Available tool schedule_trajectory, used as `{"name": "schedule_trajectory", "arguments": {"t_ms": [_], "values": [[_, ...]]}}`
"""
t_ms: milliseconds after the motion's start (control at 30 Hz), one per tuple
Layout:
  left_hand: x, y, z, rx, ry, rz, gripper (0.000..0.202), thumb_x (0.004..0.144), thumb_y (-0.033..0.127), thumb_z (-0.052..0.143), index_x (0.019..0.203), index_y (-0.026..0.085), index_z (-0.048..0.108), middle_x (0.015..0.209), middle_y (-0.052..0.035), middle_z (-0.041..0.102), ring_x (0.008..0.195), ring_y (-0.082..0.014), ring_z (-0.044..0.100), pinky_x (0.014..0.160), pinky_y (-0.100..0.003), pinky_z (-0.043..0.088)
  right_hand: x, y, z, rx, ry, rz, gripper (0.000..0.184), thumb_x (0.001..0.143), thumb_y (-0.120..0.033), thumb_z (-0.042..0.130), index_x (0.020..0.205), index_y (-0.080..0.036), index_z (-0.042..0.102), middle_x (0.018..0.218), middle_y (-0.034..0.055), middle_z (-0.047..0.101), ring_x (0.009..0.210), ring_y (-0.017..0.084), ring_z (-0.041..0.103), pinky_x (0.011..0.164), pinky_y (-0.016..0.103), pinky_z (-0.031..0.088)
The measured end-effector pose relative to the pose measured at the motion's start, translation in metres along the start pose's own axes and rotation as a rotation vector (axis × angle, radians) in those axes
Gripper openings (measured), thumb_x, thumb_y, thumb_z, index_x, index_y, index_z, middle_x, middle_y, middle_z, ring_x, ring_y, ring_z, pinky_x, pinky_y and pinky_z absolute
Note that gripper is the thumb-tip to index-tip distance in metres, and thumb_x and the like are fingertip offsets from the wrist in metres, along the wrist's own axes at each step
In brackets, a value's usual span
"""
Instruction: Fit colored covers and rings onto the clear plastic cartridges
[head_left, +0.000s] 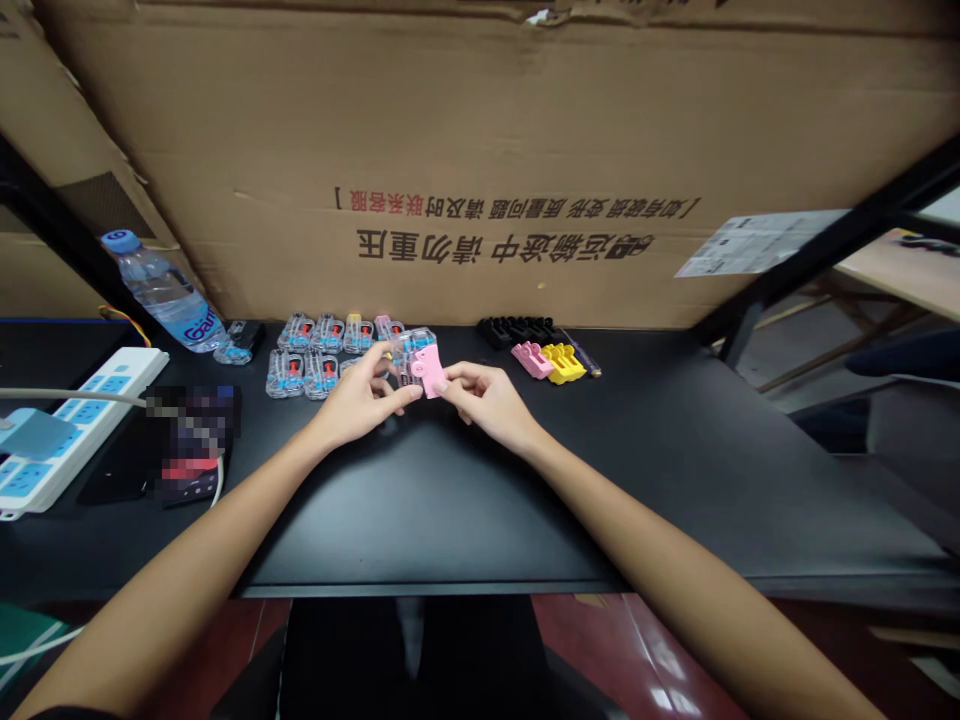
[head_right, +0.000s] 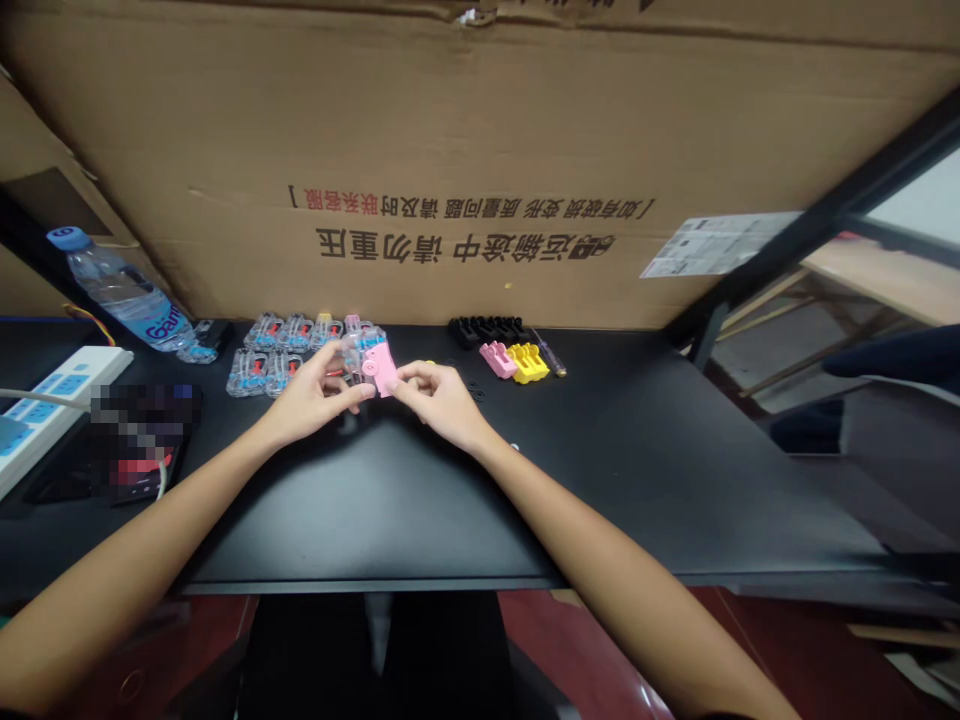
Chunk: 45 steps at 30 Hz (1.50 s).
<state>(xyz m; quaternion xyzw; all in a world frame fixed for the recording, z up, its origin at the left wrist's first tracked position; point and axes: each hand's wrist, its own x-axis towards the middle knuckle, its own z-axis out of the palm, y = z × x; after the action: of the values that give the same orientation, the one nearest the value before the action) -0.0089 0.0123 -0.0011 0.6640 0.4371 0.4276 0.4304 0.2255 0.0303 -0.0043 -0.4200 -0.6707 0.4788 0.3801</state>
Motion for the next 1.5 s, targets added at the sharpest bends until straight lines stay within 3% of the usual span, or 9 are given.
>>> {"name": "schedule_trajectory", "arguments": {"t_ms": [67, 200, 433, 633, 833, 1000, 1167, 1400, 1500], "values": [[0.003, -0.003, -0.003, -0.069, 0.074, 0.007, 0.062, 0.089, 0.041, 0.082, 0.141, 0.024, 0.052, 0.104, -0.0024, 0.072, 0.058, -0.0096, 0.068, 0.054, -0.023, 0.051, 0.003, 0.003, -0.007, 0.025, 0.04, -0.004, 0.041, 0.087, -0.058, 0.079, 0.09, -0.017, 0.074, 0.058, -0.0039, 0.057, 0.047, 0.01, 0.046, 0.047, 0.025, 0.035], [0.007, -0.007, -0.008, -0.125, 0.21, 0.034, 0.059, 0.091, 0.042, 0.08, 0.141, 0.024, 0.055, 0.101, -0.0015, 0.071, 0.055, -0.0062, 0.061, 0.053, -0.02, 0.05, 0.007, 0.007, -0.013, 0.104, 0.151, -0.001, 0.041, 0.086, -0.058, 0.079, 0.091, -0.018, 0.073, 0.054, -0.0061, 0.053, 0.045, 0.01, 0.042, 0.047, 0.026, 0.035], [0.001, -0.008, 0.007, -0.073, 0.016, 0.003, 0.093, 0.086, 0.034, 0.086, 0.163, 0.029, 0.035, 0.111, -0.0078, 0.074, 0.056, -0.0099, 0.064, 0.057, -0.026, 0.057, 0.001, 0.0, -0.004, -0.027, -0.022, -0.015, 0.042, 0.086, -0.059, 0.079, 0.094, -0.017, 0.075, 0.06, -0.004, 0.058, 0.049, 0.011, 0.046, 0.049, 0.026, 0.034], [0.008, -0.011, -0.001, -0.155, 0.24, 0.046, 0.086, 0.088, 0.04, 0.085, 0.159, 0.027, 0.039, 0.098, -0.004, 0.074, 0.057, -0.0089, 0.06, 0.054, -0.022, 0.052, 0.006, 0.001, -0.016, 0.018, 0.135, -0.021, 0.041, 0.088, -0.059, 0.076, 0.097, -0.018, 0.074, 0.057, -0.0055, 0.055, 0.047, 0.011, 0.044, 0.049, 0.027, 0.036], [0.002, -0.008, 0.006, -0.092, 0.048, -0.014, 0.09, 0.085, 0.036, 0.087, 0.161, 0.026, 0.04, 0.093, -0.0012, 0.072, 0.052, -0.009, 0.061, 0.053, -0.023, 0.052, 0.001, 0.001, -0.006, -0.084, -0.073, -0.028, 0.041, 0.089, -0.059, 0.076, 0.089, -0.018, 0.073, 0.06, -0.0033, 0.057, 0.053, 0.012, 0.049, 0.051, 0.026, 0.038], [0.004, -0.005, 0.0, -0.13, 0.226, 0.036, 0.079, 0.089, 0.041, 0.084, 0.155, 0.026, 0.044, 0.096, -0.003, 0.073, 0.056, -0.0089, 0.059, 0.054, -0.021, 0.05, 0.003, -0.001, -0.02, -0.031, 0.052, -0.014, 0.039, 0.09, -0.056, 0.075, 0.097, -0.018, 0.074, 0.059, -0.0047, 0.056, 0.05, 0.011, 0.047, 0.05, 0.026, 0.036], [-0.001, -0.003, 0.008, -0.077, 0.029, -0.037, 0.088, 0.085, 0.039, 0.086, 0.158, 0.024, 0.042, 0.091, -0.0016, 0.074, 0.052, -0.0096, 0.059, 0.052, -0.023, 0.049, 0.002, 0.0, -0.012, -0.087, -0.129, -0.014, 0.041, 0.091, -0.058, 0.073, 0.089, -0.018, 0.073, 0.063, -0.002, 0.058, 0.056, 0.013, 0.053, 0.051, 0.026, 0.04], [0.001, -0.002, 0.001, -0.093, 0.218, 0.014, 0.072, 0.089, 0.044, 0.084, 0.15, 0.026, 0.049, 0.095, -0.0029, 0.075, 0.053, -0.0076, 0.056, 0.053, -0.021, 0.048, 0.004, -0.001, -0.025, -0.03, -0.02, 0.005, 0.044, 0.092, -0.063, 0.073, 0.093, -0.019, 0.072, 0.061, -0.0038, 0.057, 0.052, 0.011, 0.048, 0.052, 0.026, 0.041], [-0.002, -0.002, 0.006, -0.077, 0.076, -0.038, 0.083, 0.086, 0.044, 0.086, 0.155, 0.027, 0.045, 0.091, -0.0004, 0.072, 0.052, -0.0088, 0.058, 0.052, -0.022, 0.049, 0.001, -0.002, -0.017, -0.039, -0.152, 0.047, 0.044, 0.09, -0.062, 0.075, 0.09, -0.019, 0.071, 0.064, -0.0027, 0.06, 0.055, 0.012, 0.054, 0.053, 0.025, 0.044]]}}
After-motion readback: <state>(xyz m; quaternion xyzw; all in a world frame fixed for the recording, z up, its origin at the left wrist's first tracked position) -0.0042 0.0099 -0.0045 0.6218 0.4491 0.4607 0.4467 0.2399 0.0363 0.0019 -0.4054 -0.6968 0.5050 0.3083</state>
